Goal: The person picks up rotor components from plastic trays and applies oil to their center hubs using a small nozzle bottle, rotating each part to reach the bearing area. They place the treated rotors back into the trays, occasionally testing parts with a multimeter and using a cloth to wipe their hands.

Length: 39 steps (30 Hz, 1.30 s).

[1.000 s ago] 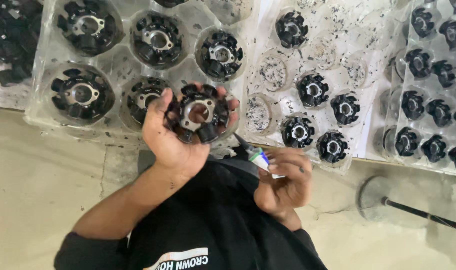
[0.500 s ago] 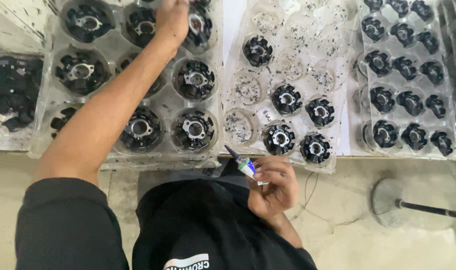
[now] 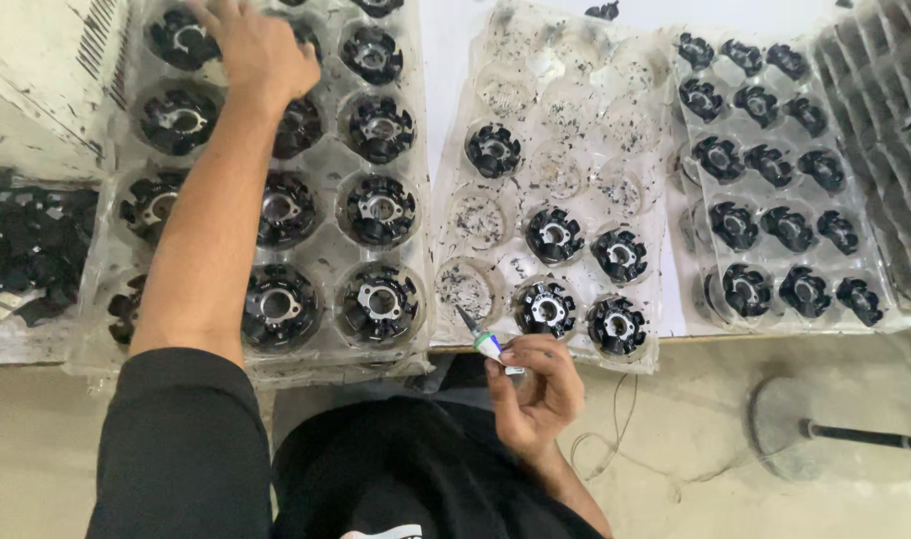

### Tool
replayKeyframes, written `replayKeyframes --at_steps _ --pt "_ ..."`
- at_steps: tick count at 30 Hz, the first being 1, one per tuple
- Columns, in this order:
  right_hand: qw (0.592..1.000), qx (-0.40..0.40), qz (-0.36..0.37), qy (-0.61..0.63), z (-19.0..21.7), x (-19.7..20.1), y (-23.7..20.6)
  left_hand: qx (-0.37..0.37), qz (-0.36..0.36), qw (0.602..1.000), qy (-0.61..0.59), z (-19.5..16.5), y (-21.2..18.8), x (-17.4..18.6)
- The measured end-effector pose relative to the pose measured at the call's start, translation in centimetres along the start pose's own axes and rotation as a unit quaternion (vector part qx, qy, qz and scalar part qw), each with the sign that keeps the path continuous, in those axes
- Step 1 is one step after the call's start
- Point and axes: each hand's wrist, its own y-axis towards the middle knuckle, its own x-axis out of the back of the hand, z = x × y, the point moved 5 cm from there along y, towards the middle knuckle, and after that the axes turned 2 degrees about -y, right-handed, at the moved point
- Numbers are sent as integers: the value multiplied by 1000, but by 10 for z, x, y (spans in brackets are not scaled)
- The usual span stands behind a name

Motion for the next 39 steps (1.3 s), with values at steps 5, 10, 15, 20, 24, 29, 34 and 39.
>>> replayKeyframes --at_steps 5,10,15,20,24,29,34,39 --pt "998 -34 -4 59 1 -4 -7 25 83 985 -148 12 -11 -16" --pt "993 -72 6 90 -12 -24 -9 102 139 931 -322 21 -17 -11" --pt "996 -53 2 70 -24 -48 1 207 267 635 -694 15 -49 32" --pt "992 -58 -56 95 -39 -62 11 164 97 451 -872 6 -126 135" --pt "988 -61 -67 124 -48 -72 10 206 -40 258 -943 4 -165 155" --pt "993 16 -46 110 -31 -77 2 256 -54 131 -956 3 -189 137" --pt "994 85 43 58 -9 -92 14 202 -44 204 -957 -5 -211 121" --pt "990 120 69 0 15 -120 17 167 -42 362 -916 -2 -228 120"
